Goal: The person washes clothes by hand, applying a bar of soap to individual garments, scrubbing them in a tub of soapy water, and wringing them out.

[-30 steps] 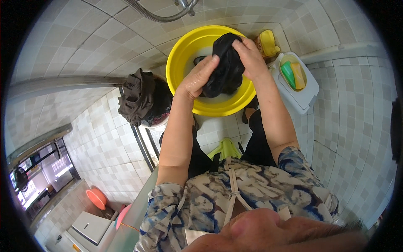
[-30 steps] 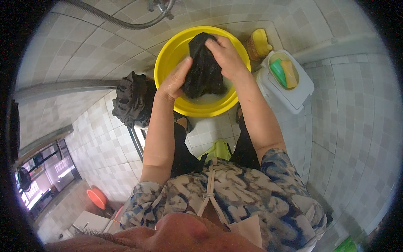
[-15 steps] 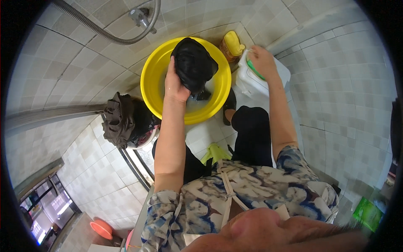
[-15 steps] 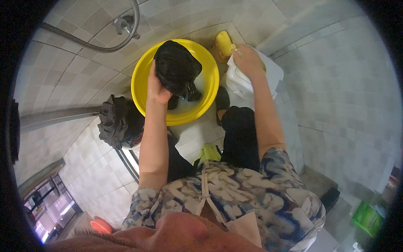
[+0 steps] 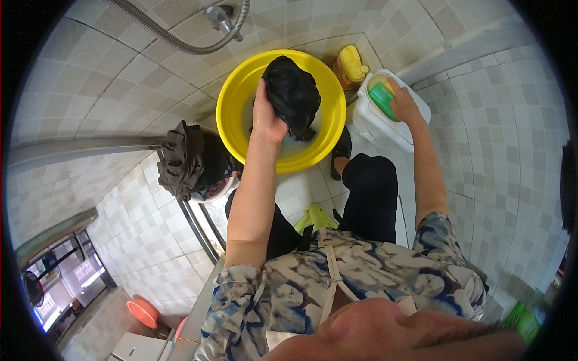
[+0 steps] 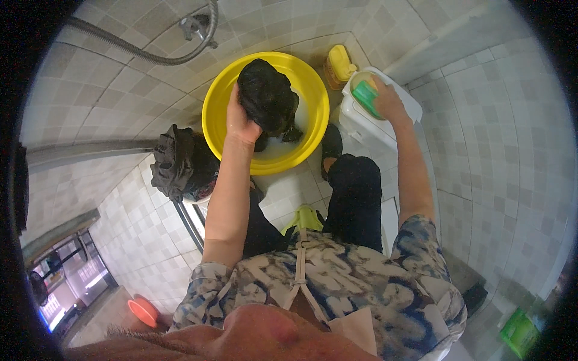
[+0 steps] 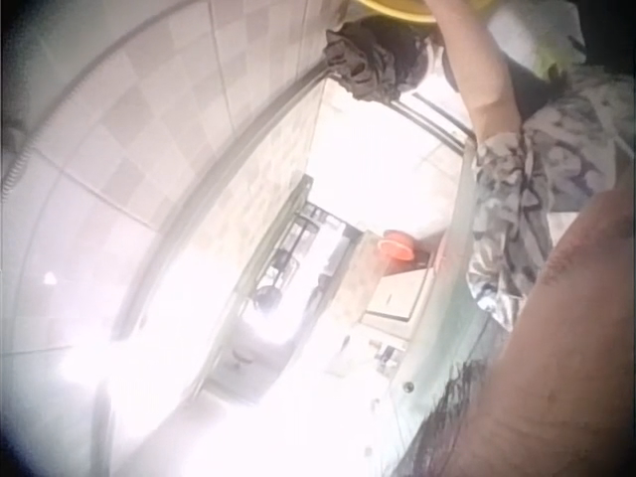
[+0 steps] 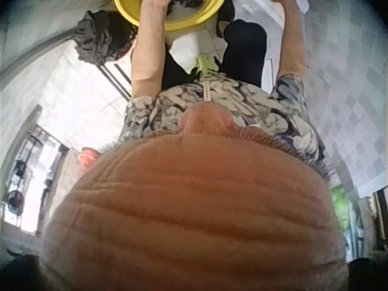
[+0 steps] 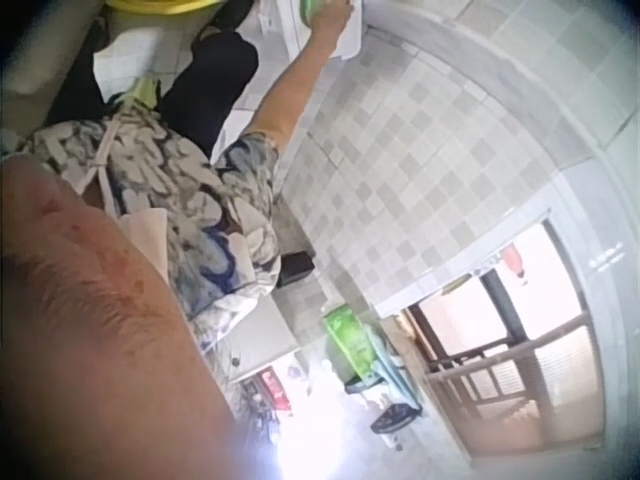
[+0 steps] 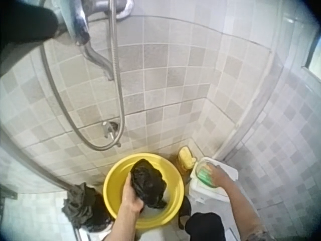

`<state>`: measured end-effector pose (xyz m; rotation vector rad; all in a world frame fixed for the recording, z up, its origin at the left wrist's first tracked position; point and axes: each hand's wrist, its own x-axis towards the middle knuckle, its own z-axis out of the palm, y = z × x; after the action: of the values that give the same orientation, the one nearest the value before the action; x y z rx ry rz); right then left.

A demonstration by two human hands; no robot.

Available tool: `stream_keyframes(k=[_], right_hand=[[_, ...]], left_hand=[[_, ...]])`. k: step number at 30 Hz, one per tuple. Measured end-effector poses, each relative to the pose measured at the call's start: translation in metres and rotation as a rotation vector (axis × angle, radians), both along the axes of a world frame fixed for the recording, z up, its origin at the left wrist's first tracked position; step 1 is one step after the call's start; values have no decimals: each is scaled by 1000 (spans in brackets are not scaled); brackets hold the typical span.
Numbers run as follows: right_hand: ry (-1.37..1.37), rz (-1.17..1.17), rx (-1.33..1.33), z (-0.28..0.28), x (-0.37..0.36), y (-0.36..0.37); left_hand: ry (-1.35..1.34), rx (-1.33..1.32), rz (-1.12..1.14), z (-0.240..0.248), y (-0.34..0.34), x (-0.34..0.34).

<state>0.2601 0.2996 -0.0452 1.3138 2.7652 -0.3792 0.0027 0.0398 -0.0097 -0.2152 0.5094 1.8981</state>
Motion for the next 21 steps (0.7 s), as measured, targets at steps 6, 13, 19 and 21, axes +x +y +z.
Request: stream_keyframes(k=[6,13,19,21], right_hand=[[350,-3,219,32,-29,-38],[695,690,333,85,-168,-199],[531,229,-196,83,-205,-198],[456,150,-160,80,-214,-203]], left_hand=[[5,7,16,0,1,1],[88,-52,153,-4,-3,32],[339,-472,-51,15,-5,23],[259,-391,25,4,-6,25]])
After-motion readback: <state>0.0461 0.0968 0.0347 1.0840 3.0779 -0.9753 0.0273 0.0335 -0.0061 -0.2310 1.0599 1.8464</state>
